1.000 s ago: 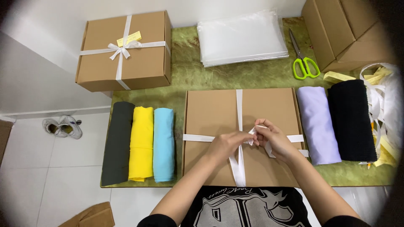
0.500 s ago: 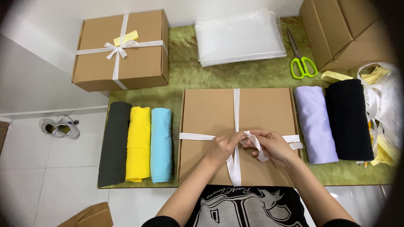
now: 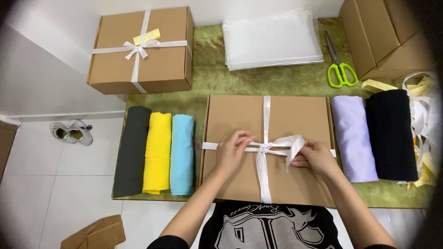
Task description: Packing a rolled item into a cardboard box and tying a decorative ribbon around it.
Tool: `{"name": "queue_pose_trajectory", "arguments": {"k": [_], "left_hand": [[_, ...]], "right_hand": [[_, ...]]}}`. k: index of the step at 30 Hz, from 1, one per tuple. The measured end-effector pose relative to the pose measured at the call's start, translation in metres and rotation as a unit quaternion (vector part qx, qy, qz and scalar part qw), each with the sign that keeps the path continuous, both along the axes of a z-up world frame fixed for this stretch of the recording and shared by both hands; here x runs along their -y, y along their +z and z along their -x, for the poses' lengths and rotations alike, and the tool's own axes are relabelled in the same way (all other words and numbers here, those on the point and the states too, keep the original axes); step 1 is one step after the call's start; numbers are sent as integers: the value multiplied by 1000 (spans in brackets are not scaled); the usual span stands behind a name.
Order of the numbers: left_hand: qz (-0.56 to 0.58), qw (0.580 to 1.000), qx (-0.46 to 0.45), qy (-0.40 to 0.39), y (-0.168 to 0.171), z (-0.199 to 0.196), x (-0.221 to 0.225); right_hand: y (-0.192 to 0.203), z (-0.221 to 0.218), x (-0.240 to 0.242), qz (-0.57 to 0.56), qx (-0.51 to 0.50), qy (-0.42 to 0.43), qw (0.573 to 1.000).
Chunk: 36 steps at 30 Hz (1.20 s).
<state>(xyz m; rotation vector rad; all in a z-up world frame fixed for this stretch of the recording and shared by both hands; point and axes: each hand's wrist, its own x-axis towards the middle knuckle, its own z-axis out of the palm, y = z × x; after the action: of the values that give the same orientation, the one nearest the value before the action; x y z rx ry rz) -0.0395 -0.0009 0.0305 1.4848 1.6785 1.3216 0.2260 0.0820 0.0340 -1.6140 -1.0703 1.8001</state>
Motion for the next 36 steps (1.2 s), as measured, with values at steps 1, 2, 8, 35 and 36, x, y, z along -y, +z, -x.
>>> {"name": "queue_pose_trajectory", "arguments": {"k": [1,2,8,35,36], "left_hand": [[24,999,-38,11,-6,9,1],[48,996,-75,21,-12,17,2],[86,992,-83,38,-18,31,12],[52,957,-282,46,-35,-71,-20],[50,957,-282,47,-32,-69,-18]], "right_hand": [[-8,-7,-2,2,8,-6,1000],[-16,-14,-2,5,16,-12,1000],[-30,-28,7,-15,23,-24,999],[59,42,13,-171,-9,50,984],[58,39,14,-173,-9,51,984]]}}
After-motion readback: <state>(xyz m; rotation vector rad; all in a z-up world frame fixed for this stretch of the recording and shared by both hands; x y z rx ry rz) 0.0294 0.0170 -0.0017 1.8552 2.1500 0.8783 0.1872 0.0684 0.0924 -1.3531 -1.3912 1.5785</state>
